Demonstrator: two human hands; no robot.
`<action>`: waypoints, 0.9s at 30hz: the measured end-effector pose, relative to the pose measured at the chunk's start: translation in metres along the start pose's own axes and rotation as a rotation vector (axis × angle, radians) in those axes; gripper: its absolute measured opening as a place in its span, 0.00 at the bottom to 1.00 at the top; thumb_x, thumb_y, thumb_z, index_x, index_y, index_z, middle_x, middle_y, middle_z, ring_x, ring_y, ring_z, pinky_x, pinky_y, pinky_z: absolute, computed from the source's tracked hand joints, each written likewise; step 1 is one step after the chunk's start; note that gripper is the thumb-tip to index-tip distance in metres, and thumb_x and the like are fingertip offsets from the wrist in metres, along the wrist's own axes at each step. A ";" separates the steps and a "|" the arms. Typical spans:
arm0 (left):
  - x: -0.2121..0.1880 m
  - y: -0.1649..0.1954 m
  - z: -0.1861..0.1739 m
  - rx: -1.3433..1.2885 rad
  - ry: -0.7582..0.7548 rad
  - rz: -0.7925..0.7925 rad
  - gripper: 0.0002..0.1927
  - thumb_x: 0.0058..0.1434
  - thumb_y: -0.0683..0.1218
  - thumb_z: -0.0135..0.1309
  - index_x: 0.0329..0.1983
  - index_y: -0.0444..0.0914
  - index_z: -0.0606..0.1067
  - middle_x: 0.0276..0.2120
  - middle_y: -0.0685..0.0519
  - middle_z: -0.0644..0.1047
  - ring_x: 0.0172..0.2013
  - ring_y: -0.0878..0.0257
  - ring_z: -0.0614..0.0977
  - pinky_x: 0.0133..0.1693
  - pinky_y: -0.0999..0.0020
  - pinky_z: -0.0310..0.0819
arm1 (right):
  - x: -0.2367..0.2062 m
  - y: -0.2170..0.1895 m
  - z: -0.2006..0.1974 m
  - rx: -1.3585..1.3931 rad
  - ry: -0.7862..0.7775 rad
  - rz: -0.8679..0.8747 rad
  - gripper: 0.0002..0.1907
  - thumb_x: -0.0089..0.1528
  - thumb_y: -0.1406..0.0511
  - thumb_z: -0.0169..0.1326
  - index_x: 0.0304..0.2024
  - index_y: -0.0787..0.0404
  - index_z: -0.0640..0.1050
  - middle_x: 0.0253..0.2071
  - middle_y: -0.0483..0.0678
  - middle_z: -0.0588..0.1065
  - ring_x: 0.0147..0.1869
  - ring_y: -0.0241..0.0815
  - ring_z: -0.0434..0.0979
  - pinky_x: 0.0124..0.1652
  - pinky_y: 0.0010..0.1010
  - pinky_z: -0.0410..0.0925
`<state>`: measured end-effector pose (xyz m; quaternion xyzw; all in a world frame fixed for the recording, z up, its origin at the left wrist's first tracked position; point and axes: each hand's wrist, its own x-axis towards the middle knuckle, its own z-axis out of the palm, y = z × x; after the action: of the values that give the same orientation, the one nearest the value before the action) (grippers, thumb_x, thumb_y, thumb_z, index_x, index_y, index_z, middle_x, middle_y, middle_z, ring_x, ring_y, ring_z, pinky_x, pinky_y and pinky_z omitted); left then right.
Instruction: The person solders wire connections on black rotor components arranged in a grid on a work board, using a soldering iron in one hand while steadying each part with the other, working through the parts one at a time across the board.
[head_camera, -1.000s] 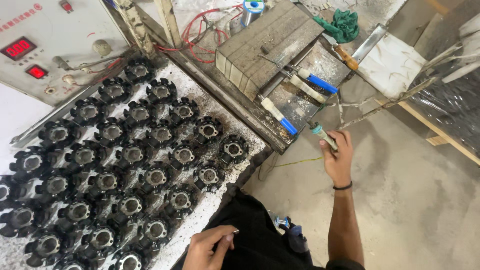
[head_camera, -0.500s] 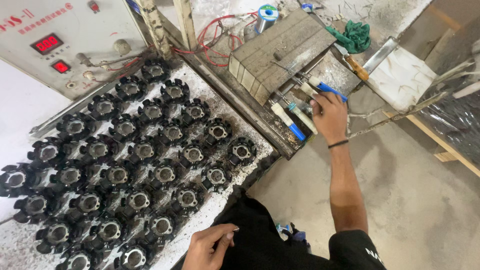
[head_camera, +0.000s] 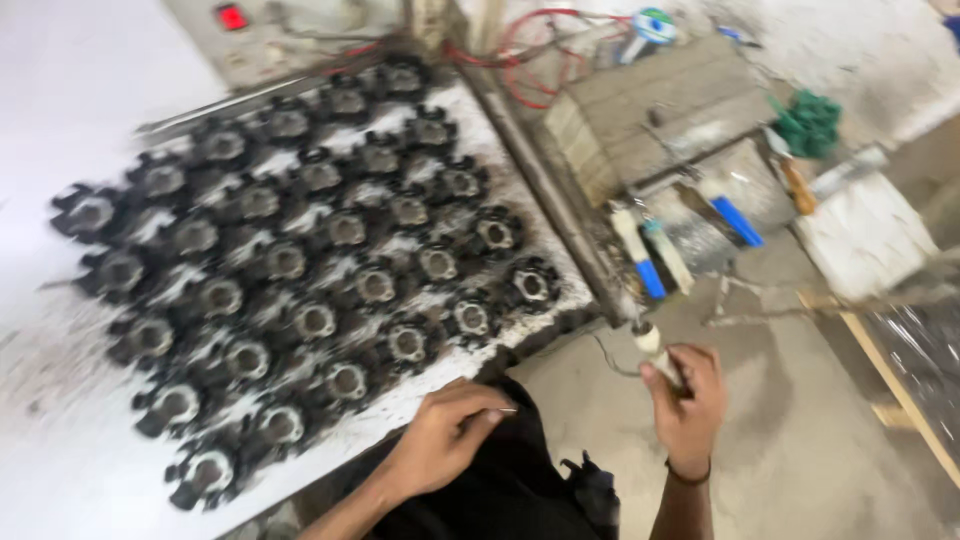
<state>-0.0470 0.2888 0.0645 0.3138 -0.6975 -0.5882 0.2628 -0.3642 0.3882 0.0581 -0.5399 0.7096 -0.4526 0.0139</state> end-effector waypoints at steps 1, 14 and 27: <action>0.002 0.001 0.000 -0.046 -0.032 -0.006 0.06 0.65 0.39 0.54 0.42 0.35 0.80 0.49 0.47 0.83 0.47 0.51 0.82 0.42 0.59 0.77 | -0.002 -0.011 0.015 0.120 -0.092 0.057 0.14 0.60 0.70 0.62 0.46 0.67 0.75 0.44 0.51 0.73 0.37 0.38 0.71 0.37 0.27 0.65; -0.059 -0.025 -0.087 -0.499 0.813 0.362 0.07 0.73 0.39 0.54 0.50 0.34 0.80 0.54 0.45 0.80 0.53 0.60 0.82 0.53 0.65 0.77 | -0.022 -0.169 0.181 0.432 -0.652 -0.783 0.18 0.65 0.67 0.59 0.57 0.56 0.74 0.55 0.46 0.73 0.54 0.47 0.77 0.53 0.37 0.72; -0.239 -0.026 -0.144 0.840 1.218 -0.127 0.20 0.50 0.33 0.57 0.45 0.41 0.83 0.37 0.50 0.78 0.30 0.55 0.79 0.30 0.62 0.71 | -0.062 -0.193 0.268 1.059 -1.261 0.399 0.27 0.65 0.63 0.55 0.58 0.82 0.71 0.50 0.66 0.76 0.50 0.59 0.79 0.45 0.46 0.74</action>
<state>0.2213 0.3695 0.0642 0.6982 -0.5750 -0.0080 0.4264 -0.0560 0.2669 -0.0024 -0.4780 0.3454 -0.3285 0.7378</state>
